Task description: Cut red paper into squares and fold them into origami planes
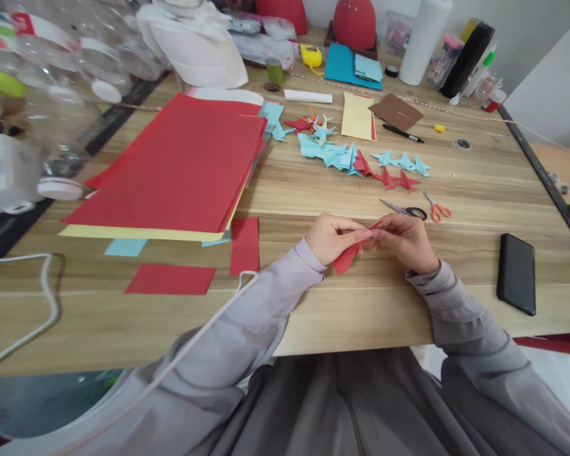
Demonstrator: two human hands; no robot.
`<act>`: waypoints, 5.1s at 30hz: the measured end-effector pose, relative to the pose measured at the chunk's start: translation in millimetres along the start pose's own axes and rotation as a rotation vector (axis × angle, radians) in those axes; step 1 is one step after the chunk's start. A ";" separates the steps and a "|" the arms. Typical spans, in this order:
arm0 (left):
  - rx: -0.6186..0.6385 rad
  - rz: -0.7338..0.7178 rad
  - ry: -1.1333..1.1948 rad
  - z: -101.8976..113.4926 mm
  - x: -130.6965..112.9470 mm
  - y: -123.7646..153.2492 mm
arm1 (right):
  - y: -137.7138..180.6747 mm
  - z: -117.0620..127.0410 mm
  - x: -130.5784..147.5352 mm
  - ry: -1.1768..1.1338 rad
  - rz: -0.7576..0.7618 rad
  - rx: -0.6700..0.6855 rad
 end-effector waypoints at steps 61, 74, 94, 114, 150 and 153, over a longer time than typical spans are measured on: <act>0.030 0.240 0.329 -4.6 2.5 1.7 | 0.8 -1.8 2.9 -0.059 0.014 0.073; -0.065 0.178 0.278 -5.7 0.4 3.1 | 0.6 -2.6 3.3 -0.086 0.012 0.080; -0.170 -0.551 -0.693 13.4 -12.2 5.7 | -0.6 7.2 3.6 0.386 0.241 -0.026; 0.059 -0.568 -0.843 18.1 -11.7 3.9 | 6.2 -1.5 11.4 0.763 0.502 0.027; 0.055 -0.638 -1.159 13.3 -11.5 3.9 | 6.1 -3.1 0.2 0.824 0.485 0.061; 0.033 -0.640 -1.117 15.6 -10.9 3.6 | 5.7 -1.2 1.3 0.828 0.489 0.031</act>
Point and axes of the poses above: each hand's wrist, its own y-axis away from the middle knuckle, its own z-axis out of the back of the hand, x = y × z, the point moved 3 cm from there along -y, towards the middle knuckle, and after that the axes turned 1 degree about z, right-handed, at the moved point
